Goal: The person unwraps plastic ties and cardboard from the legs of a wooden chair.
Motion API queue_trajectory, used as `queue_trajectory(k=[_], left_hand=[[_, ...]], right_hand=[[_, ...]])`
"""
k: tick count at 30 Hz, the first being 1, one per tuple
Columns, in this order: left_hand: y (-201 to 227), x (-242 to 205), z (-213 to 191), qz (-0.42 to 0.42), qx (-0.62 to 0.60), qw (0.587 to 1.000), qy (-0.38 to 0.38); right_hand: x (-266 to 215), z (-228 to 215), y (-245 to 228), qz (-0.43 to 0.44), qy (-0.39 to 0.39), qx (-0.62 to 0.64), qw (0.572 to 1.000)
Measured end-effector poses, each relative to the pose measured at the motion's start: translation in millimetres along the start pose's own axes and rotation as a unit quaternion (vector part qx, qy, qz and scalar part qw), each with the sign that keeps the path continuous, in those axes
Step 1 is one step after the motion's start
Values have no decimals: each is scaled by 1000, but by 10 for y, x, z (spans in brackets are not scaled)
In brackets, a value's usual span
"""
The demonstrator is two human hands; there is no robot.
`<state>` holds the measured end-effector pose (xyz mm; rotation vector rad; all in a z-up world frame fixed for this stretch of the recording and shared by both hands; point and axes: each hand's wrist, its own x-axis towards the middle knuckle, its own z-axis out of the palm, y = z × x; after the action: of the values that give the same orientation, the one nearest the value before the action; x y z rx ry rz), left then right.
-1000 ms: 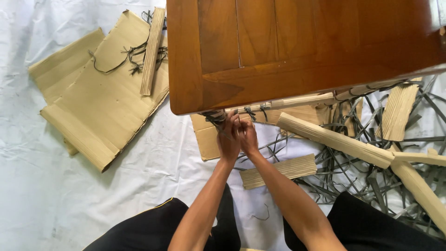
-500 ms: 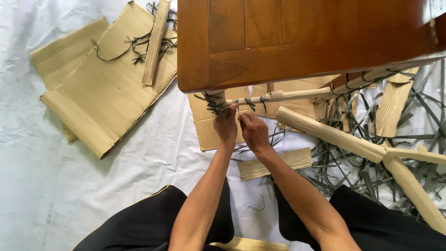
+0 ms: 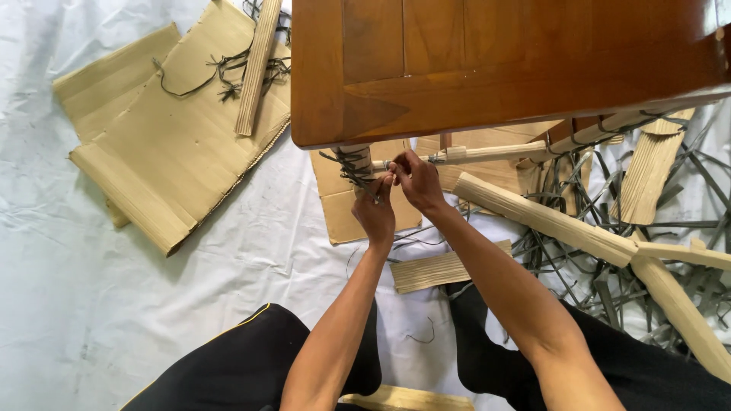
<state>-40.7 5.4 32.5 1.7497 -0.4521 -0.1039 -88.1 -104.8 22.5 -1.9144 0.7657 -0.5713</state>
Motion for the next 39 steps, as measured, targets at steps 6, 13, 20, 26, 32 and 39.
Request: queue_trajectory(k=[6, 13, 20, 26, 32, 39], left_hand=[[19, 75, -8, 39, -15, 998, -37], [-32, 168, 9, 87, -66, 990, -88], [-99, 256, -79, 328, 221, 914, -93], [-12, 412, 23, 277, 248, 914, -165], [203, 416, 113, 211, 268, 927, -159], [-668, 331, 663, 2, 175, 981, -78]], right_hand=[[29, -36, 77, -88, -26, -6, 996], [42, -37, 315, -68, -54, -8, 996], [16, -164, 101, -81, -80, 13, 993], [-52, -96, 137, -182, -23, -173, 968], [-28, -26, 136, -161, 44, -210, 963], [-138, -16, 142, -163, 91, -116, 976]])
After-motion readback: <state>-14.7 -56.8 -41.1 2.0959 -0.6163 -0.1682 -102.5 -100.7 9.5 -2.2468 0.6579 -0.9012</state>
